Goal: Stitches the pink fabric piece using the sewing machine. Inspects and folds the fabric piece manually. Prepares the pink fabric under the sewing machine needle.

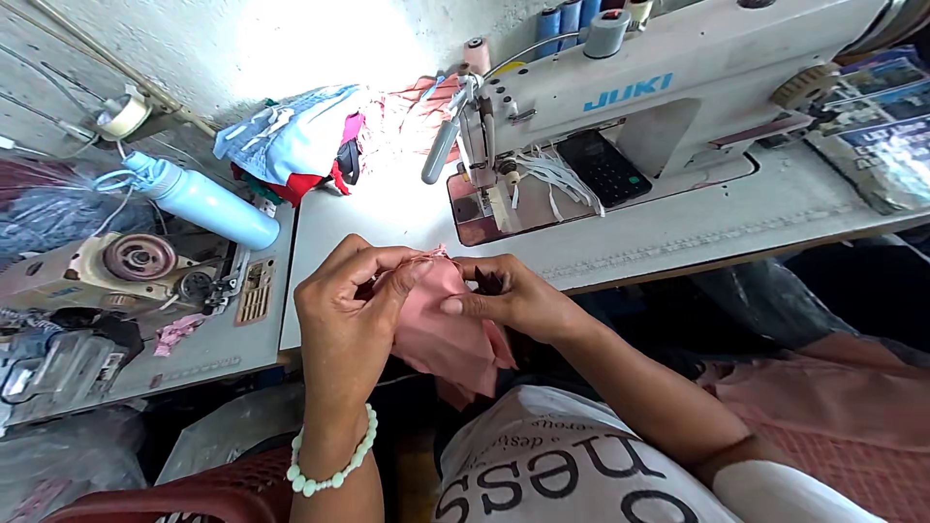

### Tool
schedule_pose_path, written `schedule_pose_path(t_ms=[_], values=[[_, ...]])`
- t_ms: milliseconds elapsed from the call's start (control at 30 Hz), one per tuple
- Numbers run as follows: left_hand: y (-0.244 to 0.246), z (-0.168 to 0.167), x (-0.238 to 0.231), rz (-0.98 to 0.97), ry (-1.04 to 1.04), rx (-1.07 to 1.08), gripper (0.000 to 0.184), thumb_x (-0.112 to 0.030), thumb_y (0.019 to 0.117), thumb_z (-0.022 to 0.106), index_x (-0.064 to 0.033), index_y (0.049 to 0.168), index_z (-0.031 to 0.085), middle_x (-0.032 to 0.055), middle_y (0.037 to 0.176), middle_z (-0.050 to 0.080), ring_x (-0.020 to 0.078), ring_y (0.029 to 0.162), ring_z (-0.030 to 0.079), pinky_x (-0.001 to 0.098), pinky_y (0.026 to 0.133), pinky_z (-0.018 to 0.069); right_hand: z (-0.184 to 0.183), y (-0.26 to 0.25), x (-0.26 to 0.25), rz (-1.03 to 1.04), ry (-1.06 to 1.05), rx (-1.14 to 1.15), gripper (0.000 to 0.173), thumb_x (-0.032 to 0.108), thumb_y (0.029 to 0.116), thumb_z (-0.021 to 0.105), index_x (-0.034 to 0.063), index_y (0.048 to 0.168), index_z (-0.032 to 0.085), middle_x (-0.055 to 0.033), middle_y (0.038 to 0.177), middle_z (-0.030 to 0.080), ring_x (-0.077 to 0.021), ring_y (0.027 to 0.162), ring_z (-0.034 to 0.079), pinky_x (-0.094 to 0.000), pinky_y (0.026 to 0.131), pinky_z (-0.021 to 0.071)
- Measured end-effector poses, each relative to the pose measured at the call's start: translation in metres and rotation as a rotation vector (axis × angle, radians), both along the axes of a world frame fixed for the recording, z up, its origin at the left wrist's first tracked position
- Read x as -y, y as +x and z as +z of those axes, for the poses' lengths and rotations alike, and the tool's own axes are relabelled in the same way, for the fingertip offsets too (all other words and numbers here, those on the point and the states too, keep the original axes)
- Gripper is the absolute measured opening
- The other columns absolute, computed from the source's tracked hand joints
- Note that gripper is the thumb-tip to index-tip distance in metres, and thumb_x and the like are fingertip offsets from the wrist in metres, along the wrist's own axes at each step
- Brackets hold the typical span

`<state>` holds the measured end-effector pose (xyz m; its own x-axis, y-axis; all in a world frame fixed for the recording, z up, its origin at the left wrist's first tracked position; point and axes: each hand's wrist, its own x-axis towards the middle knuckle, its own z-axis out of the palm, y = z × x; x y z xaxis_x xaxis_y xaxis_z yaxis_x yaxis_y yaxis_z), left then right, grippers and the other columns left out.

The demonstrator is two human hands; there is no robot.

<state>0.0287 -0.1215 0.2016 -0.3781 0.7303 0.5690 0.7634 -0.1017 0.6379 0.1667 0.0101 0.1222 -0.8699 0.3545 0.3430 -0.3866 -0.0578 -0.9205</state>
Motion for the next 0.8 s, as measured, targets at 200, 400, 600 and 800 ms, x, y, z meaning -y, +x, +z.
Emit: schedule_pose_path(t_ms=[200, 400, 600, 800], values=[[-0.003, 0.007, 0.009, -0.045, 0.042, 0.023, 0.011, -0.019, 0.0889, 0.078, -0.0113, 0.096, 0.077, -0.0096, 0.084, 0.059, -0.0025, 0.072, 0.057, 0.0098, 0.061, 0.0487, -0.003, 0.011, -0.003, 0.067, -0.025, -0.05, 0.006, 0.013, 0.0937, 0.072, 0.0119, 0.09, 0.067, 0.0126, 0.077, 0.063, 0.0089, 0.065, 0.054, -0.009, 0.058, 0.0423], [-0.007, 0.008, 0.011, -0.087, 0.07, 0.086, 0.01, -0.021, 0.0888, 0.078, -0.0146, 0.097, 0.077, -0.0115, 0.087, 0.06, -0.0019, 0.076, 0.059, 0.0107, 0.066, 0.0512, -0.011, 0.025, 0.002, -0.023, 0.034, -0.086, 0.011, 0.018, 0.0978, 0.068, 0.0077, 0.097, 0.071, 0.0112, 0.088, 0.064, 0.01, 0.072, 0.052, -0.0083, 0.062, 0.0426], [-0.009, 0.01, 0.011, -0.117, 0.089, 0.121, 0.01, -0.021, 0.0884, 0.079, -0.0161, 0.097, 0.077, -0.0123, 0.088, 0.061, -0.0014, 0.077, 0.06, 0.0115, 0.068, 0.0524, -0.01, 0.032, 0.007, 0.03, -0.008, -0.048, 0.01, 0.015, 0.1013, 0.062, 0.0086, 0.101, 0.07, 0.0149, 0.081, 0.062, 0.012, 0.065, 0.05, -0.0075, 0.058, 0.0405], [-0.006, 0.008, 0.01, -0.139, 0.088, 0.114, 0.009, -0.018, 0.0875, 0.079, -0.0152, 0.096, 0.077, -0.0122, 0.087, 0.061, -0.0016, 0.076, 0.059, 0.0116, 0.067, 0.0526, -0.004, 0.027, 0.011, -0.037, -0.114, 0.017, 0.009, 0.015, 0.0983, 0.067, 0.0118, 0.092, 0.072, 0.0156, 0.071, 0.06, 0.0113, 0.058, 0.048, -0.0076, 0.053, 0.0386]])
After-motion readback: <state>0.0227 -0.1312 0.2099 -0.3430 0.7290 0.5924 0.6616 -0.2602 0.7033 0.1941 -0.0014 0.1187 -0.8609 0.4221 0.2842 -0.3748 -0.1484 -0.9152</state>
